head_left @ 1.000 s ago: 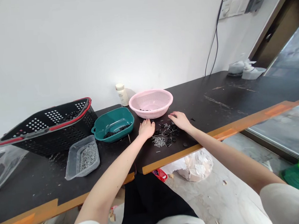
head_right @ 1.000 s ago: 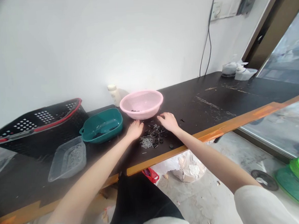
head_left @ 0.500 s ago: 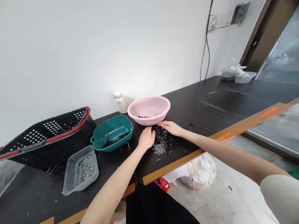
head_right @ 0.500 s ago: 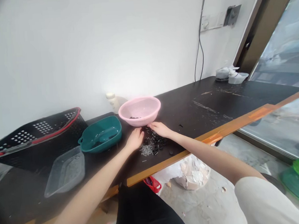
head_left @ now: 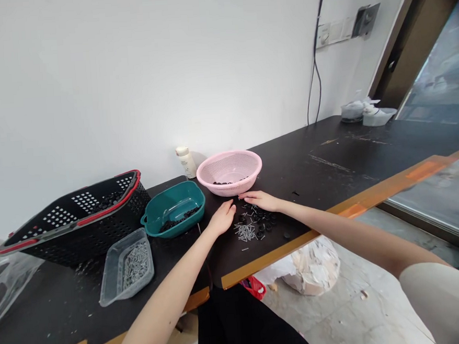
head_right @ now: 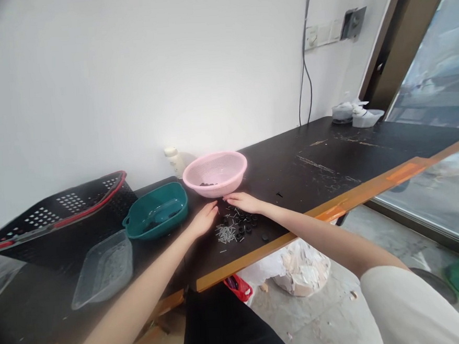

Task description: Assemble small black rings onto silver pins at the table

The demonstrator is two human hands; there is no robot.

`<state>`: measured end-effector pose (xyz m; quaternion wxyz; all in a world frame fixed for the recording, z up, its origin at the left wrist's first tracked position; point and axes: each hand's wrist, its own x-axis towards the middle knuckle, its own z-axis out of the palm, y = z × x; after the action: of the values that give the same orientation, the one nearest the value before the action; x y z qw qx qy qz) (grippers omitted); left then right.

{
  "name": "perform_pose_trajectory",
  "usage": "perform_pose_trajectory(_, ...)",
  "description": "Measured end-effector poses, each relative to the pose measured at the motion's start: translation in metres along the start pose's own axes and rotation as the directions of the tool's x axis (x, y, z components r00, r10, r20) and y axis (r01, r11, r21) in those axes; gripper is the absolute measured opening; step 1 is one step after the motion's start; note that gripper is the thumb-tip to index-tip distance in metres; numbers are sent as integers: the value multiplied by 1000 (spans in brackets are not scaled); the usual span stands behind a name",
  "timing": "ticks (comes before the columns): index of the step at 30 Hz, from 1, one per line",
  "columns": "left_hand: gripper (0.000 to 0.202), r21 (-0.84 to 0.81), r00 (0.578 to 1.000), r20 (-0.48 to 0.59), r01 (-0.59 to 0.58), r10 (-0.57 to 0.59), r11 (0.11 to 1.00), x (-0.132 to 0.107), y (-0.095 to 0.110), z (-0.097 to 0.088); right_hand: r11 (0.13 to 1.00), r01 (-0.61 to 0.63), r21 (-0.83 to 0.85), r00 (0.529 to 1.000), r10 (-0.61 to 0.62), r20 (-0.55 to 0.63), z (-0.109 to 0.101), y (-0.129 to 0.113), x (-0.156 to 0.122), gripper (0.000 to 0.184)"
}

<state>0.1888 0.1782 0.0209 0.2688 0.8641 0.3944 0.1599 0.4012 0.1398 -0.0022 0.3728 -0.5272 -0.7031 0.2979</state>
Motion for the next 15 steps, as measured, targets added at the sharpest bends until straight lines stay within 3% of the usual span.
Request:
perform_pose_trajectory(4,41,-24,999,-4,35,-35,999,6,2,-1,999,32,0,997,-32,70,9,-13,1,26)
perform_pose_trajectory(7,43,-50,999,49,11,-8,999,0,8,2,1000,23,10,997,-24,72,3,-18,-10,28)
perform_pose_trajectory(12,51,-84,980,185,-56,71,995,-22,25,11,996,-73,-53,984,64,-166,-25,-8,-34,37)
perform_pose_trajectory(15,60,-67,977,201,-61,73,996,-27,31,15,983,-142,-116,964,111,-243,-26,-1,-46,36)
